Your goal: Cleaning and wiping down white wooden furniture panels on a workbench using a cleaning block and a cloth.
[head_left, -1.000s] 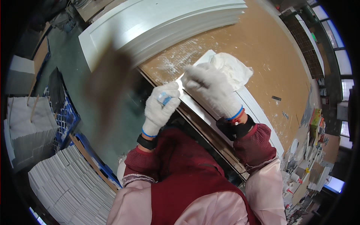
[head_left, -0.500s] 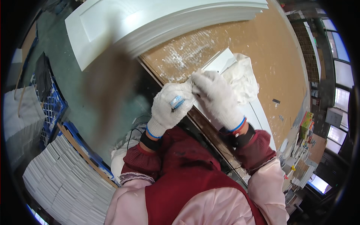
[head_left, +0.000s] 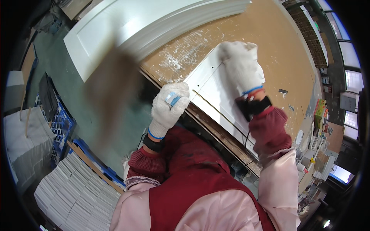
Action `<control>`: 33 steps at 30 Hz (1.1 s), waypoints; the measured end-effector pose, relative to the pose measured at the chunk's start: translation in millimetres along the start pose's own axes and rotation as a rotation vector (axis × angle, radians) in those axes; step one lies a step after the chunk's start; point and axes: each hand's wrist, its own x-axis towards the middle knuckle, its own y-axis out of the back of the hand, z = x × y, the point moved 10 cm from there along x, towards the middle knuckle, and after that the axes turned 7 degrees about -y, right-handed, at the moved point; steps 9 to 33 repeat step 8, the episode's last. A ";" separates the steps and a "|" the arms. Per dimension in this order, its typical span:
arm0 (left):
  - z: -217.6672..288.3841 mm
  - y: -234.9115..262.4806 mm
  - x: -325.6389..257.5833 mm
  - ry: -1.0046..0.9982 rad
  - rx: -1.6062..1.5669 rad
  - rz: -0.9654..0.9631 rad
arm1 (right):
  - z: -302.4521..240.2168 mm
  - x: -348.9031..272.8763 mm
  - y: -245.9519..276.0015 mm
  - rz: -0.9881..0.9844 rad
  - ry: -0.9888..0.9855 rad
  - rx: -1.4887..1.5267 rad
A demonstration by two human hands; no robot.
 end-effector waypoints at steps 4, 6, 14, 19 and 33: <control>0.3 -2.1 12.1 -0.001 -0.219 -0.046 | 98.5 -13.3 21.2 -0.014 -0.313 0.127; -3.9 8.8 8.4 0.069 -0.195 0.005 | 138.6 -41.1 50.3 0.008 -0.314 0.088; -14.3 23.2 -0.7 0.281 -0.270 0.099 | 166.7 -54.2 50.9 -0.180 -0.343 0.011; -14.3 23.2 -0.7 0.281 -0.270 0.099 | 166.7 -54.2 50.9 -0.180 -0.343 0.011; -14.3 23.2 -0.7 0.281 -0.270 0.099 | 166.7 -54.2 50.9 -0.180 -0.343 0.011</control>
